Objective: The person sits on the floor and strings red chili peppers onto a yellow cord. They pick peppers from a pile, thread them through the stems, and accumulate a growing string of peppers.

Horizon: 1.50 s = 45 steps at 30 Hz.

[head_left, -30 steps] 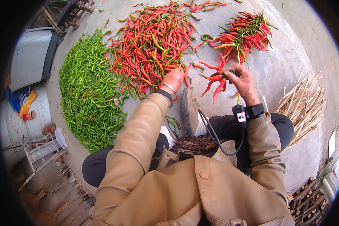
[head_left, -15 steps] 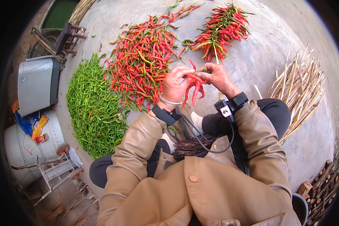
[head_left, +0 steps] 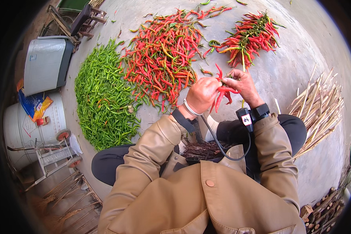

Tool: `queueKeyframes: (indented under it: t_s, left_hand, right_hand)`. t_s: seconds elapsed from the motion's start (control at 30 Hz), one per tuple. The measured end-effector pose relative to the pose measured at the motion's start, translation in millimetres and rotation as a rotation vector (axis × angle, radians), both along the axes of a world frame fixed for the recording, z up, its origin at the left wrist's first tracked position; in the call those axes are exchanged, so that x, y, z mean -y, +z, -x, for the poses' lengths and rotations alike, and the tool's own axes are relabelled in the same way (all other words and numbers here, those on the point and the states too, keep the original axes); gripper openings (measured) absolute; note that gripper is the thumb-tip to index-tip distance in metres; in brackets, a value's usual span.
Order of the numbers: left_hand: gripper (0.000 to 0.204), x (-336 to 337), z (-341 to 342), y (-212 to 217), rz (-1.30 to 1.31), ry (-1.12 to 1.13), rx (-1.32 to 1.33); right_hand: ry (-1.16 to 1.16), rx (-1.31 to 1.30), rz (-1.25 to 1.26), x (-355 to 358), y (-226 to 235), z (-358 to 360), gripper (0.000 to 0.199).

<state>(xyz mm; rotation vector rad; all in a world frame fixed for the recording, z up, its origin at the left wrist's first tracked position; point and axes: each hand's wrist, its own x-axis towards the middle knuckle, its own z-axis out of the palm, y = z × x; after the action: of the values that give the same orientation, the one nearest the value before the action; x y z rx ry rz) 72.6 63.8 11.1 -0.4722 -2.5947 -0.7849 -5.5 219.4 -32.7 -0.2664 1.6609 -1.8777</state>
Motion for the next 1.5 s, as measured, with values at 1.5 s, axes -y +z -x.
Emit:
queueKeyframes:
  t_s: [1.5]
  left_hand:
    - [0.017,277,120,-98,-1.207,0.771,0.416]
  right_hand:
    - [0.158,0.022,-0.231,9,4,-1,0.009]
